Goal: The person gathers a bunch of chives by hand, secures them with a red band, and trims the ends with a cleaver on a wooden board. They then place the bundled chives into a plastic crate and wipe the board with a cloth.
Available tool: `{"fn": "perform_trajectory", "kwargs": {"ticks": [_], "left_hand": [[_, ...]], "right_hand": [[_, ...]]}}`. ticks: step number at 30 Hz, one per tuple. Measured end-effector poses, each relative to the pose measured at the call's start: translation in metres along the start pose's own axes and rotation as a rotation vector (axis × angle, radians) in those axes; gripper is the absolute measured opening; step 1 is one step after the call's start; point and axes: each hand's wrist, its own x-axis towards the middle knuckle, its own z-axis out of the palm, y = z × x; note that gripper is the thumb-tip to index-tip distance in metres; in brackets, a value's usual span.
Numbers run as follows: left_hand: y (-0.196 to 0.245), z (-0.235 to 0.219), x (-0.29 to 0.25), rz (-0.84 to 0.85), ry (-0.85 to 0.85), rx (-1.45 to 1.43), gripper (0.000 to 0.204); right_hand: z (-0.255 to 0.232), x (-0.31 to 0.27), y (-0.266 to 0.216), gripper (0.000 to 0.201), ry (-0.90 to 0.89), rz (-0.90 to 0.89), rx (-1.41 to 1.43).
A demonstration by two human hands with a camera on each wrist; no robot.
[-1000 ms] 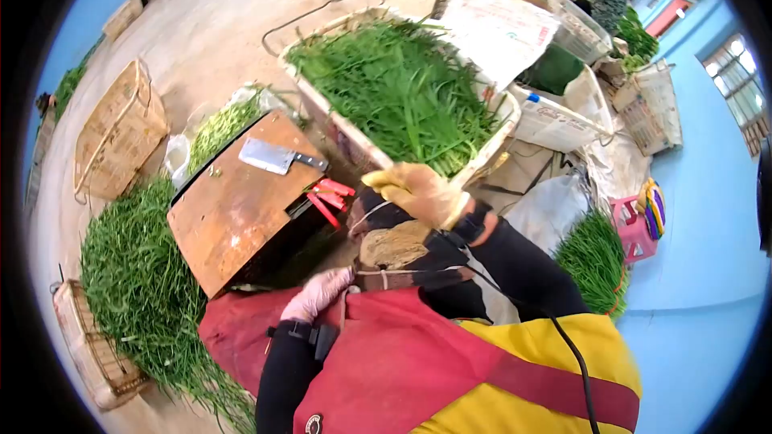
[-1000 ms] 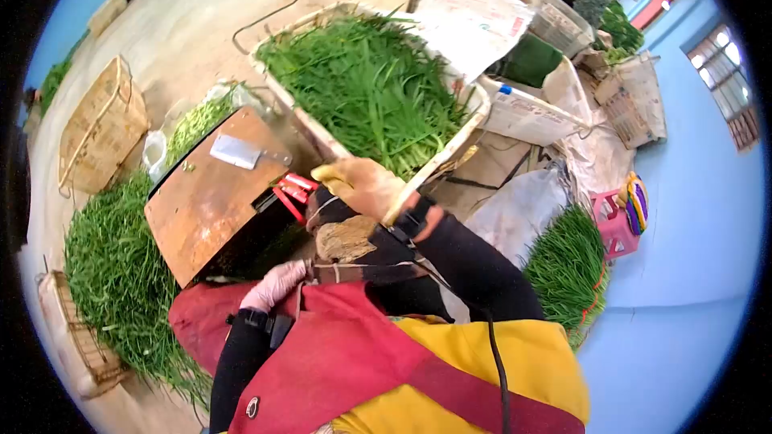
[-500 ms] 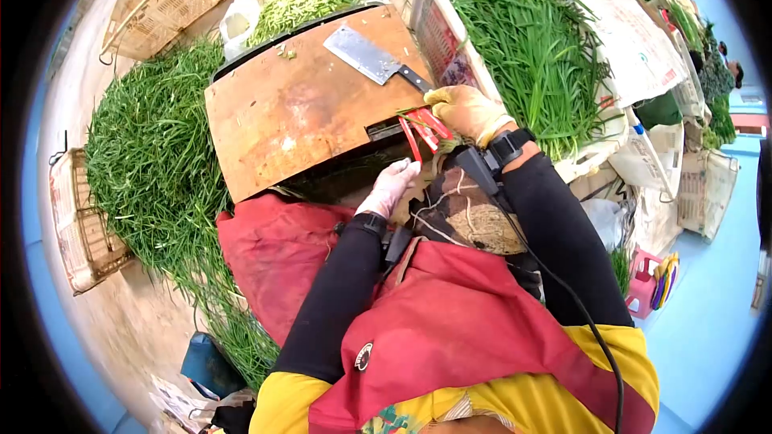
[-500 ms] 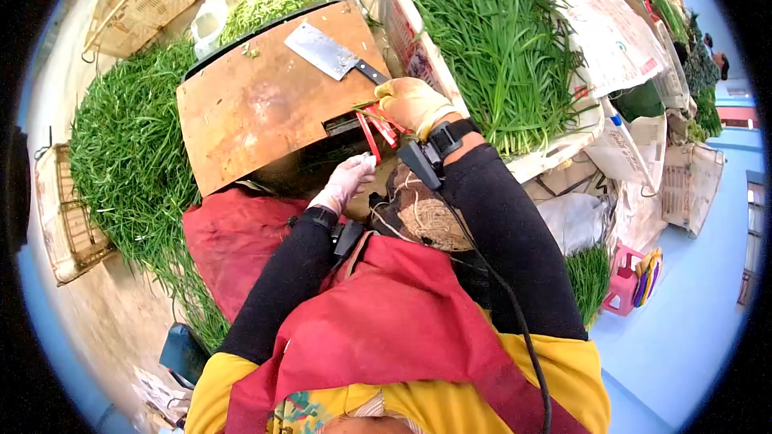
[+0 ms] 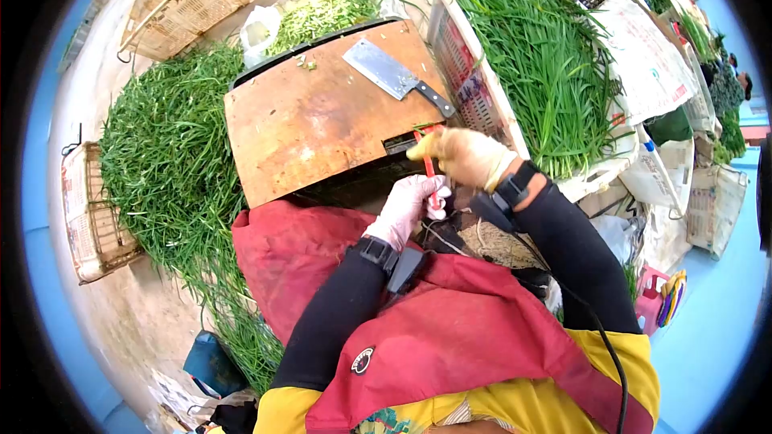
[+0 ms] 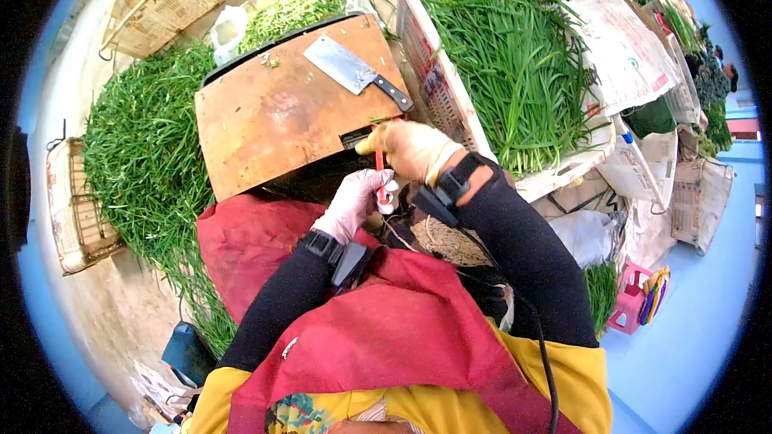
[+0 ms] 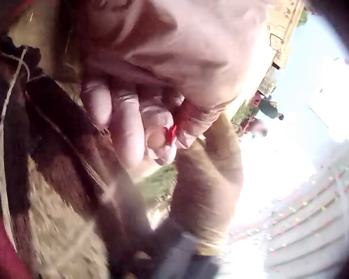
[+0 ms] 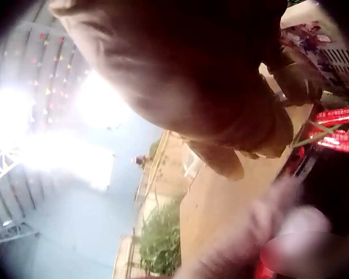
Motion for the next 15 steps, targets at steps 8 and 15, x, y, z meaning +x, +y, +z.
{"fn": "perform_trajectory", "kwargs": {"ticks": [8, 15], "left_hand": [[0.03, 0.005, -0.066, 0.041, -0.165, -0.032, 0.067], [0.08, -0.001, -0.059, 0.365, 0.131, -0.136, 0.053]], "right_hand": [[0.002, -0.034, -0.065, 0.034, 0.305, -0.34, 0.135], [-0.004, -0.056, -0.117, 0.032, 0.203, -0.575, 0.229]]}}
